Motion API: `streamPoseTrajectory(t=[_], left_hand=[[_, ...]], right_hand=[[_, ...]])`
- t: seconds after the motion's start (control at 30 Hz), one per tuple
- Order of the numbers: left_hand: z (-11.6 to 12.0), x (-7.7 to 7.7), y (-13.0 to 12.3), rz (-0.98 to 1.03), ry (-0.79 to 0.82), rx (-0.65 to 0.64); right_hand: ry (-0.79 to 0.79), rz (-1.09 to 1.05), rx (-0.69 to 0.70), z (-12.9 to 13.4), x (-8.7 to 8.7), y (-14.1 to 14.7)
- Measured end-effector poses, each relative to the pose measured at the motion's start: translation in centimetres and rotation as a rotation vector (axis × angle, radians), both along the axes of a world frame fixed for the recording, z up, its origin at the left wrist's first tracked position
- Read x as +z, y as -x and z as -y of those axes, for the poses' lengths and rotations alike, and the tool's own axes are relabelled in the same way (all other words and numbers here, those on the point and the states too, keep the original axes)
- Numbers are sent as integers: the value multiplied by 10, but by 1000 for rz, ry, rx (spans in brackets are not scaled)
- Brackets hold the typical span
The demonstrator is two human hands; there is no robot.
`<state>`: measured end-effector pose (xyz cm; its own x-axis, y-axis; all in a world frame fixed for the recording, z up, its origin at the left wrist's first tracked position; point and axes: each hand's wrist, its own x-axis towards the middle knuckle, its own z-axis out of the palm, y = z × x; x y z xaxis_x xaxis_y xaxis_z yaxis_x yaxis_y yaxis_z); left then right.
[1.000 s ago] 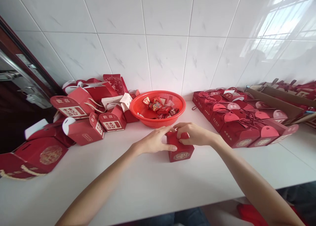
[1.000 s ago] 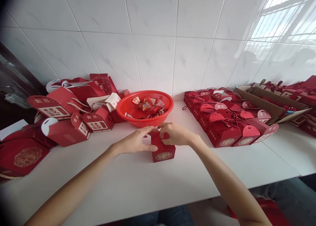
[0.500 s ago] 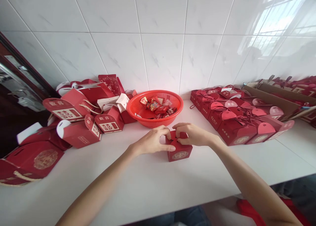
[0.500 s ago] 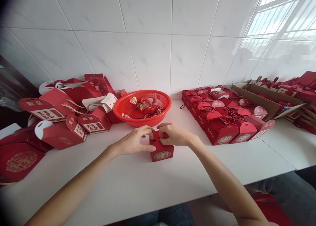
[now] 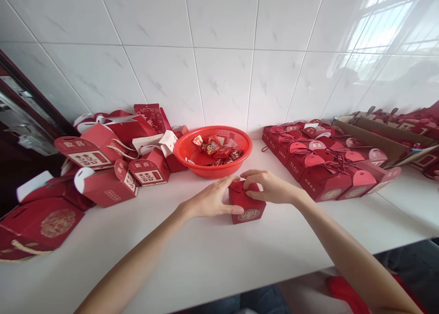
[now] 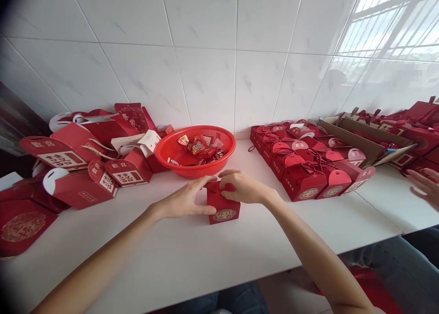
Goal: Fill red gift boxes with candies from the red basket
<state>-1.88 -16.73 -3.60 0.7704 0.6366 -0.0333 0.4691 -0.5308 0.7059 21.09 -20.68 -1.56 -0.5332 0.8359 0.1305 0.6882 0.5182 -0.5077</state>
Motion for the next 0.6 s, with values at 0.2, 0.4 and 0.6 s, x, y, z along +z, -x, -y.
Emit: streamPoseTrajectory(t=[0.2,0.4,0.6], left_hand=[[-1,-5,-1,34,9,10],[-1,-9,-2,116,70,-36],[2,-32,-10,125,164,-105]], right_hand=[[-25,105,71,-4,7,4],[-147,152,-7,23,18,-19],[-138,110,-178,63,18,-71]])
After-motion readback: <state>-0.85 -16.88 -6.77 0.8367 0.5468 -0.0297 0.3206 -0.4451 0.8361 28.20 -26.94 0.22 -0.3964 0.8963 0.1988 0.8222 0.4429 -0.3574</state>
